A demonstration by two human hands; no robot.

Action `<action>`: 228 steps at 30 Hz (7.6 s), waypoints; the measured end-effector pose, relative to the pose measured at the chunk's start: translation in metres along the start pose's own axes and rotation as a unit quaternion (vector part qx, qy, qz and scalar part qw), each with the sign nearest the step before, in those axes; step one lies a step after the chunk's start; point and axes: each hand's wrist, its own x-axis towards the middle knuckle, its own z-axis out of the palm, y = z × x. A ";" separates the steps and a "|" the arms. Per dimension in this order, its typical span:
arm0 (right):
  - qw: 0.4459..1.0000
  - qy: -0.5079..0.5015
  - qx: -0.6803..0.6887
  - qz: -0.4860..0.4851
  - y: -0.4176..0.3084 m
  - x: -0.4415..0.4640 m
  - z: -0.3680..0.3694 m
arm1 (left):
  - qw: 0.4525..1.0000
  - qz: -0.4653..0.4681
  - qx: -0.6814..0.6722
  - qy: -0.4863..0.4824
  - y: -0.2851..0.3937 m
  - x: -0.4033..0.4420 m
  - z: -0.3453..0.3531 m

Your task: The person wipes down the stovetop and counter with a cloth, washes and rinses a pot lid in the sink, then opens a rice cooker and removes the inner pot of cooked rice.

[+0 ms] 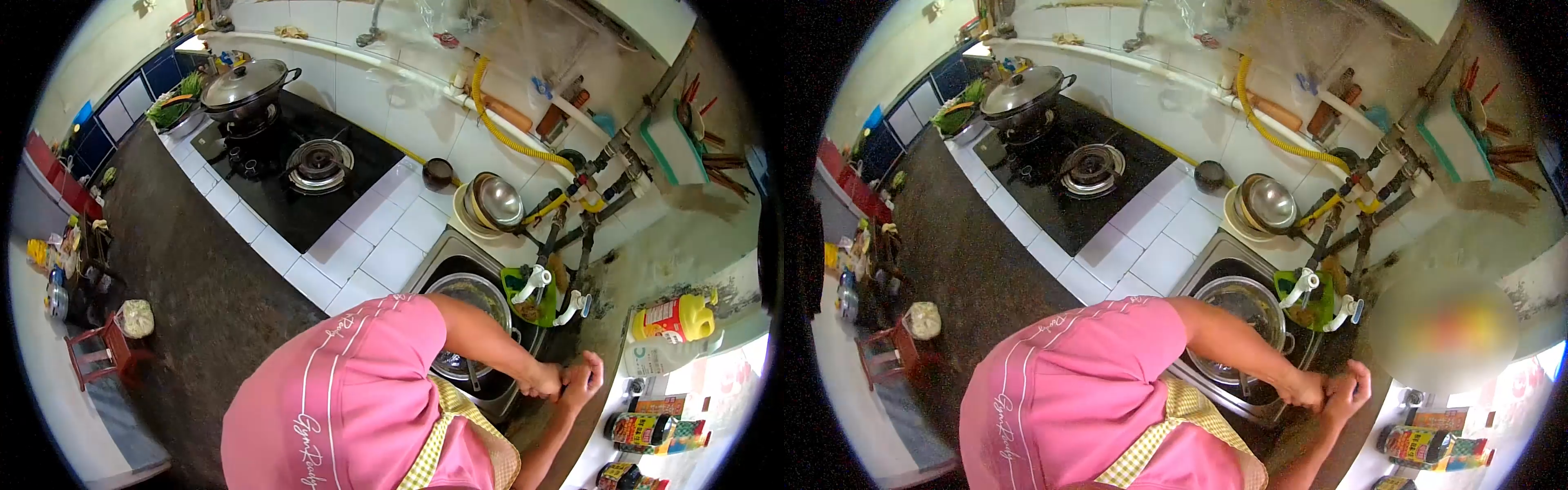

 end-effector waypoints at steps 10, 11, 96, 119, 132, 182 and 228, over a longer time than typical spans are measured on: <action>0.930 0.284 0.041 0.228 0.142 -0.016 0.014 | 0.869 0.055 0.408 0.276 -0.070 0.027 -0.047; 0.907 0.310 0.054 0.280 0.150 -0.017 0.013 | 0.861 0.053 0.425 0.274 -0.073 0.025 -0.048; 0.867 -0.425 0.142 0.220 -0.054 -0.051 0.469 | 0.649 0.061 0.400 0.644 -0.124 -0.560 -0.079; 0.715 -0.349 0.460 0.394 -0.043 -0.121 0.515 | 0.597 0.330 0.126 0.720 -0.101 -0.501 -0.078; 0.659 -0.450 0.482 0.363 -0.096 -0.110 0.506 | 0.623 0.612 -0.340 0.349 -0.090 -0.482 -0.079; 0.844 -0.111 -0.524 -0.010 0.055 0.211 0.161 | 0.681 0.093 0.051 0.724 -0.230 -0.442 -0.105; 0.316 -0.759 -0.318 -0.472 0.087 -0.404 1.210 | 0.366 -0.048 -0.296 0.881 -0.708 -1.063 -0.038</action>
